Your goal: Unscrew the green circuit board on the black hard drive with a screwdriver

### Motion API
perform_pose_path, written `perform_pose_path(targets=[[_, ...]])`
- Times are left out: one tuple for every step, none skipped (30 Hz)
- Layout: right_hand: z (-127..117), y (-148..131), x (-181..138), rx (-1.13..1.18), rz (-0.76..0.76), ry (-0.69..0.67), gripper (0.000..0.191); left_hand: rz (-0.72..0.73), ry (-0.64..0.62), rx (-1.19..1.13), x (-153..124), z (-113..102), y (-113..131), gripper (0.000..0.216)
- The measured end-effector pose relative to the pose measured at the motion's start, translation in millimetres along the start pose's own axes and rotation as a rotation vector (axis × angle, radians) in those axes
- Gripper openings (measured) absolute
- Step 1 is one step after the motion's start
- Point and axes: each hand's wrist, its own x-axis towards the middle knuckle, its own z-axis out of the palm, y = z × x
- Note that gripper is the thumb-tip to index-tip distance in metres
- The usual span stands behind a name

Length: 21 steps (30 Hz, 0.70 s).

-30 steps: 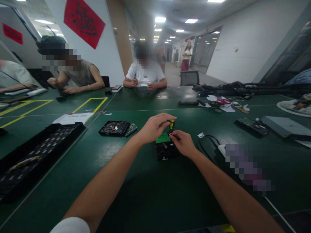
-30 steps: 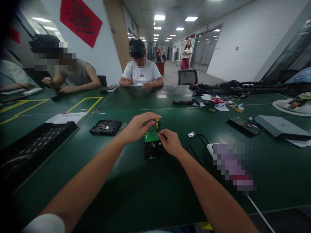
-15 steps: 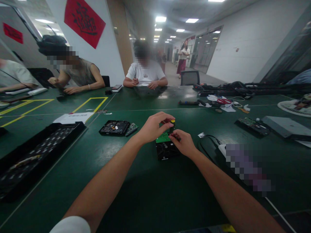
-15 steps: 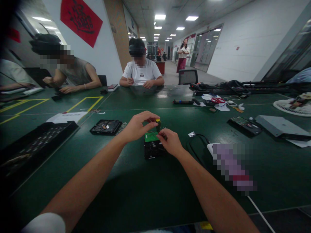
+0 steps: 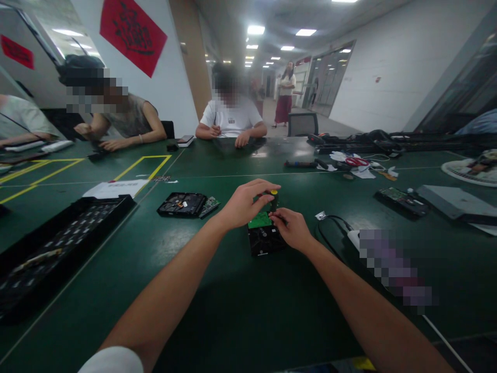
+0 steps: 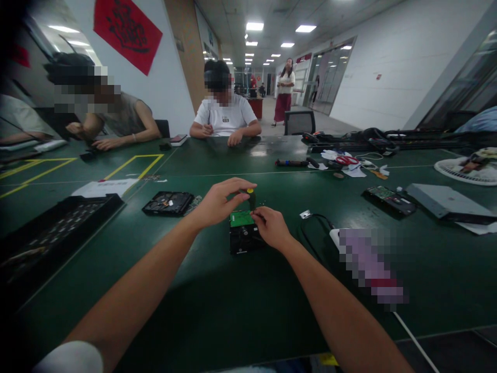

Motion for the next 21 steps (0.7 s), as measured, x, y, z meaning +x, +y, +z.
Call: perform_pose_path(targets=[[-0.3, -0.3, 0.1, 0.000, 0.001, -0.001, 0.011, 0.002, -0.001, -0.003, 0.0, -0.1, 0.2, 0.033], [-0.6, -0.6, 0.2, -0.001, 0.004, -0.003, 0.011, 0.007, -0.004, -0.007, 0.0, -0.3, 0.3, 0.033], [-0.8, -0.8, 0.1, -0.001, 0.005, -0.007, 0.012, 0.015, -0.010, -0.012, 0.1, -0.4, 0.5, 0.033], [-0.8, -1.0, 0.0, -0.001, 0.005, -0.010, 0.013, 0.023, -0.017, -0.016, 0.1, -0.5, 0.7, 0.033], [-0.8, -1.0, -0.2, 0.000, 0.004, -0.013, 0.013, 0.028, -0.027, -0.019, 0.1, -0.6, 0.9, 0.033], [-0.7, -1.1, -0.5, 0.003, 0.004, -0.014, 0.014, 0.026, -0.036, -0.020, 0.1, -0.7, 1.2, 0.033], [-0.5, -1.1, -0.8, 0.005, 0.006, -0.013, 0.014, 0.020, -0.042, -0.020, 0.0, -0.7, 1.6, 0.033], [-0.3, -1.1, -1.1, 0.006, 0.010, -0.012, 0.014, 0.011, -0.044, -0.018, 0.0, -0.8, 2.0, 0.032], [0.0, -1.1, -1.3, 0.007, 0.017, -0.008, 0.013, -0.001, -0.043, -0.015, -0.1, -0.8, 2.4, 0.031], [0.1, -1.2, -1.5, 0.007, 0.026, -0.004, 0.013, -0.013, -0.039, -0.012, -0.1, -0.9, 2.8, 0.030], [0.2, -1.2, -1.6, 0.008, 0.035, -0.003, 0.013, -0.027, -0.033, -0.010, -0.2, -1.0, 3.2, 0.029], [0.2, -1.2, -1.6, 0.009, 0.044, -0.004, 0.013, -0.041, -0.025, -0.011, -0.2, -1.0, 3.6, 0.027], [0.1, -1.3, -1.4, 0.009, 0.053, -0.004, 0.013, -0.056, -0.018, -0.014, -0.3, -0.9, 4.0, 0.026], [-0.1, -1.2, -1.2, 0.007, 0.060, -0.003, 0.012, -0.072, -0.011, -0.019, -0.2, -0.8, 4.4, 0.024], [-0.3, -1.1, -1.0, 0.004, 0.064, 0.000, 0.011, -0.085, -0.003, -0.023, -0.2, -0.5, 4.6, 0.022], [-0.5, -1.0, -0.8, -0.001, 0.065, 0.003, 0.010, -0.093, 0.005, -0.027, -0.2, -0.1, 4.7, 0.020], [-0.7, -0.8, -0.6, -0.004, 0.064, 0.007, 0.009, -0.099, 0.011, -0.028, -0.1, 0.4, 4.5, 0.019], [-0.8, -0.5, -0.5, -0.007, 0.060, 0.009, 0.009, -0.103, 0.016, -0.027, -0.2, 1.0, 4.2, 0.019], [-0.8, -0.2, -0.6, -0.007, 0.056, 0.010, 0.010, -0.104, 0.019, -0.026, -0.2, 1.7, 3.5, 0.019], [-0.8, 0.1, -0.7, -0.004, 0.051, 0.011, 0.010, -0.105, 0.023, -0.025, -0.3, 2.4, 2.7, 0.019], [-0.8, 0.4, -0.8, 0.001, 0.048, 0.013, 0.010, -0.107, 0.026, -0.026, -0.5, 3.1, 1.8, 0.020]])
